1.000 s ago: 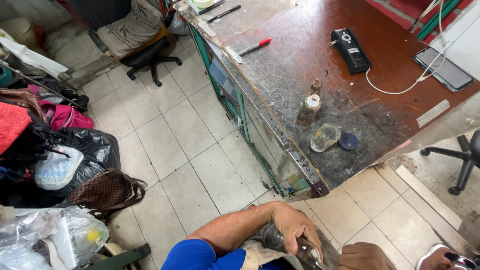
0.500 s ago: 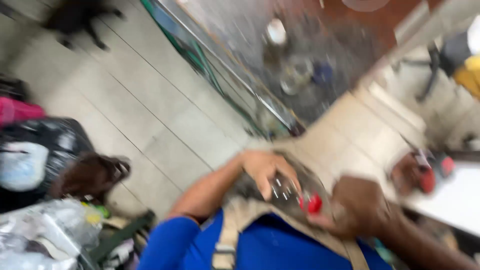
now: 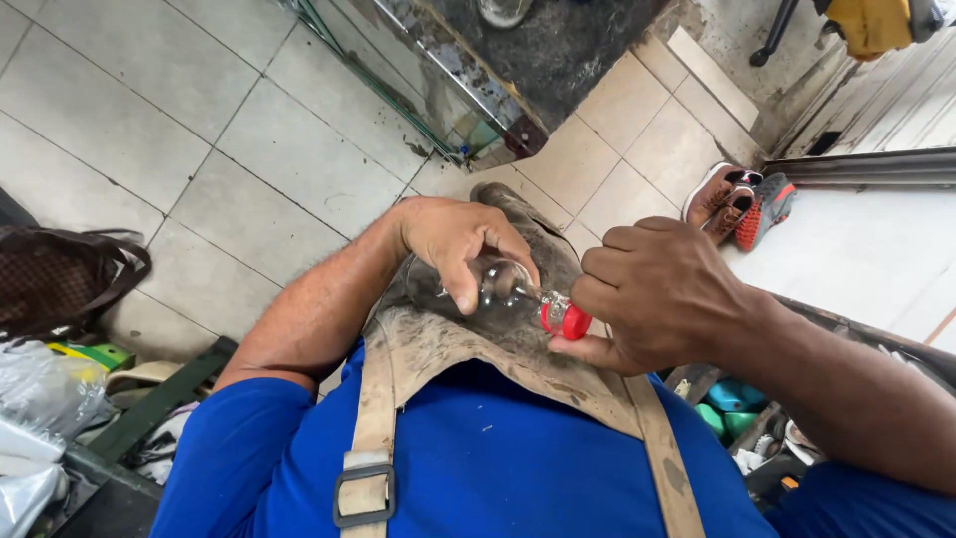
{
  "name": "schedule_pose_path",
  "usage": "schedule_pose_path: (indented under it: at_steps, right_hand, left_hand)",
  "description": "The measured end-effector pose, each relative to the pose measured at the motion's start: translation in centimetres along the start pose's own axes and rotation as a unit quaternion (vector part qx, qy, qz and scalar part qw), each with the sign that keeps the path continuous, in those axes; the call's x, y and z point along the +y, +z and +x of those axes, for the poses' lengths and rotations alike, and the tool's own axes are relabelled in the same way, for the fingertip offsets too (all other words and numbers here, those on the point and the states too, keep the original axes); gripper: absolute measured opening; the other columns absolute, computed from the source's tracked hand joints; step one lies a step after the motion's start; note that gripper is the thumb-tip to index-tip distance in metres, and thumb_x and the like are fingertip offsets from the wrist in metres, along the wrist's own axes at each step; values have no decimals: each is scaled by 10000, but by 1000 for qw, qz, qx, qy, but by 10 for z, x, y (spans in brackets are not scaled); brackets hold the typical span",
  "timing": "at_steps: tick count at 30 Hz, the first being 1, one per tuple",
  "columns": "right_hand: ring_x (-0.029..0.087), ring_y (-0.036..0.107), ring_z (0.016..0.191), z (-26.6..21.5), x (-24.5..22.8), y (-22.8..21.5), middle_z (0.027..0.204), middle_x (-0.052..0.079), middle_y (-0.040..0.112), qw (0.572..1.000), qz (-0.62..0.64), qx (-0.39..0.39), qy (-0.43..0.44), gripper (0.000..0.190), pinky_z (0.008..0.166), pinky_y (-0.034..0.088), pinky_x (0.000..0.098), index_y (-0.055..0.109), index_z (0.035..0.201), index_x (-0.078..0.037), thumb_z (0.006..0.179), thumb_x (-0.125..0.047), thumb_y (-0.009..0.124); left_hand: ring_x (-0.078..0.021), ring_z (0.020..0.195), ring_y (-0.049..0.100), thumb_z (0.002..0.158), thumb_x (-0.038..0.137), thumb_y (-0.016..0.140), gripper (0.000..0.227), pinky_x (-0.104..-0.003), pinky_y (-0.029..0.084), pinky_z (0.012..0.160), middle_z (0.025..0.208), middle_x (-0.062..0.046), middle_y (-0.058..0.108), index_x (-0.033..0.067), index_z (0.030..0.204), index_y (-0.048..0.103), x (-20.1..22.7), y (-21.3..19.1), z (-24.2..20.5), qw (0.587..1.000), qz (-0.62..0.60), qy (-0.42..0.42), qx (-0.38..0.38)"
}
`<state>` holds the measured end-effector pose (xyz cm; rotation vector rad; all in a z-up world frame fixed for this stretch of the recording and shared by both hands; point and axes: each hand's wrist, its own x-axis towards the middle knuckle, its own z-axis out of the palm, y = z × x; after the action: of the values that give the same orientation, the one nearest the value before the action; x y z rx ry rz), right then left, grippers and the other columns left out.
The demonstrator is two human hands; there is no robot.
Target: The person pours a clear liquid from a plastic bottle into a small glass jar on a cluttered counter. They then retrieve a blue lid from a nearby shelf and secure it onto the jar before placing it back on the counter.
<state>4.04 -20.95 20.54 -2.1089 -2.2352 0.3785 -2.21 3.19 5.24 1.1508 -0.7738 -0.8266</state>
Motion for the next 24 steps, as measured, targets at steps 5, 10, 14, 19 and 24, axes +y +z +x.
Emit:
schedule_pose_path:
  at_steps: [5, 10, 14, 19, 24]
  right_hand:
    - [101, 284, 460, 12, -2, 4, 523, -79, 323, 980, 85, 147, -99, 615, 433, 227, 298, 370, 559, -227, 906, -560, 755]
    - [252, 496, 524, 20, -3, -15, 596, 5, 514, 988, 113, 54, -90, 528, 466, 358, 417, 499, 585, -175, 827, -561, 766]
    - [194, 602, 622, 16, -5, -11, 777, 19, 668, 986, 41, -158, -37, 605, 586, 530, 412, 676, 856, -161, 951, -755, 620]
    - [253, 515, 501, 12, -3, -5, 540, 41, 446, 979, 40, 124, -156, 533, 509, 420, 394, 499, 585, -153, 951, -521, 626]
    - [219, 492, 463, 20, -1, -4, 516, 11, 435, 967, 95, 161, -175, 525, 469, 414, 379, 502, 542, -179, 942, -496, 626]
  left_hand:
    - [-103, 859, 599, 633, 523, 881, 843, -265, 499, 757, 973, -8, 699, 53, 1308, 694, -2, 6, 4, 1000, 2, -3, -23]
    - [-80, 964, 639, 668, 445, 904, 799, -263, 546, 826, 1118, -6, 737, 46, 1323, 686, -7, 5, 7, 997, -45, -19, -55]
    - [-105, 993, 667, 677, 558, 854, 810, -289, 563, 873, 1144, -11, 754, 77, 1309, 694, -18, 2, 11, 999, 8, -23, -46]
    - [-116, 870, 685, 712, 298, 996, 612, -323, 606, 738, 924, -118, 789, 67, 1227, 759, -30, 4, 15, 993, -111, -3, -28]
    - [-98, 889, 634, 701, 282, 1000, 607, -343, 608, 749, 962, -108, 784, 54, 1210, 762, -33, 2, 16, 994, -107, 19, -31]
